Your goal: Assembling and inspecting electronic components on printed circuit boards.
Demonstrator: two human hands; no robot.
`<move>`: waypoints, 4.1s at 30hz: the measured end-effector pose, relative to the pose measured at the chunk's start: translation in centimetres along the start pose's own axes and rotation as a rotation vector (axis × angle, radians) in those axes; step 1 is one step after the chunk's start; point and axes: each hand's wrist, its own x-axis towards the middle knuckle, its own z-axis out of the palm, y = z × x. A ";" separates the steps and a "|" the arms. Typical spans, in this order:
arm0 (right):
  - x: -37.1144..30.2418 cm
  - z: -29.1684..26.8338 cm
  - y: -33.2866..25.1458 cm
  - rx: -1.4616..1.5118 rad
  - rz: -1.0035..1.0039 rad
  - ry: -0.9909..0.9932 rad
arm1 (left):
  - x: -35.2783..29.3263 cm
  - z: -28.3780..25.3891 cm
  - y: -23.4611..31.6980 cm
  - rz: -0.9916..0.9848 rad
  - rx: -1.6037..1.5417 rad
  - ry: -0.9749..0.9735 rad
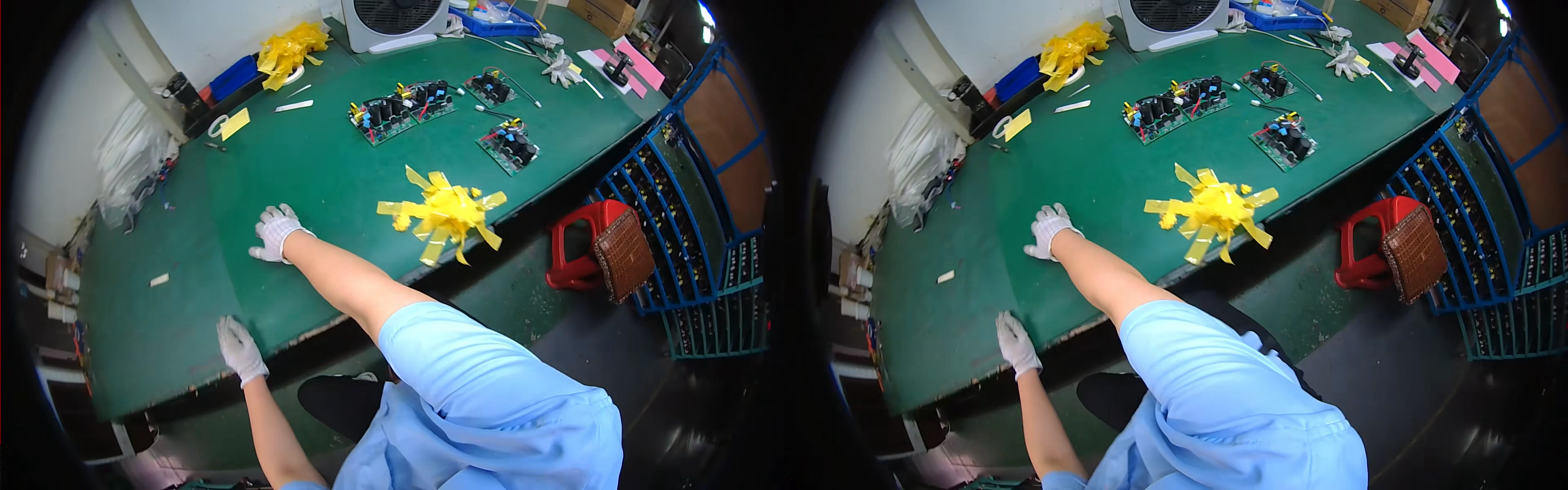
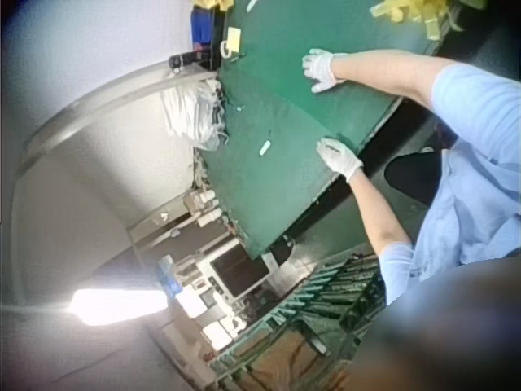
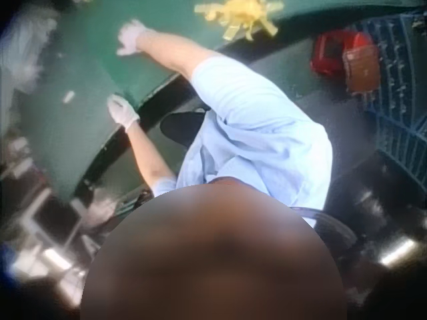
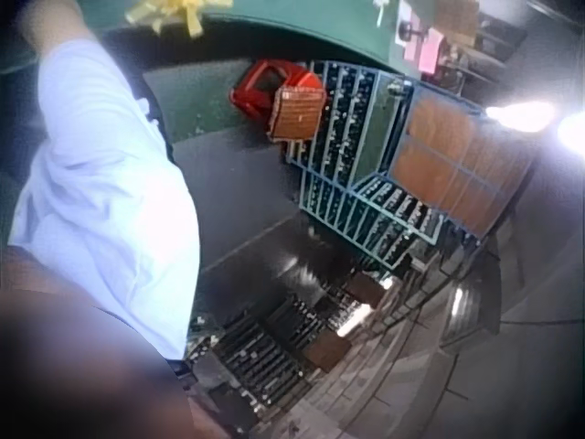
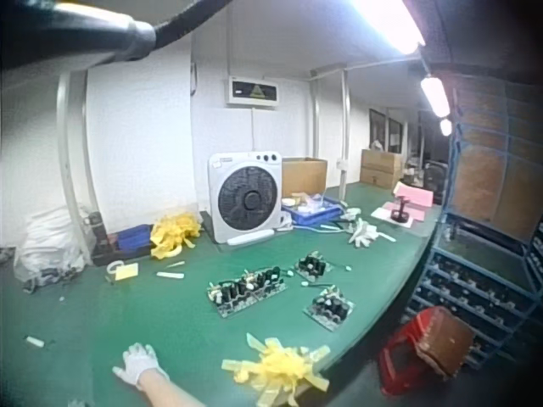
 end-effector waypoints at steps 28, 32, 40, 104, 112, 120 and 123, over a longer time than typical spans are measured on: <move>-11.5 -4.3 1.2 -0.180 -0.079 0.123 | -1.0 -0.9 13.1 -0.027 -0.565 0.126; -9.5 0.7 -0.1 -0.116 0.072 0.290 | 3.2 4.7 5.5 0.010 0.149 -0.020; -9.7 1.8 1.3 -0.067 0.104 0.211 | 2.3 5.9 6.9 0.178 0.152 -0.079; -9.0 -1.4 0.8 -0.280 -0.136 0.290 | -2.2 2.7 11.8 0.051 0.170 0.030; -9.1 2.0 3.4 -0.227 -0.220 0.296 | -5.5 4.9 11.9 -0.095 0.020 0.324; -5.3 1.1 0.0 -0.029 -0.075 0.083 | -6.3 4.8 11.5 -0.111 -0.082 0.287; -5.2 1.8 -5.8 -0.018 -0.295 0.034 | -6.3 5.1 11.5 -0.121 -0.118 0.283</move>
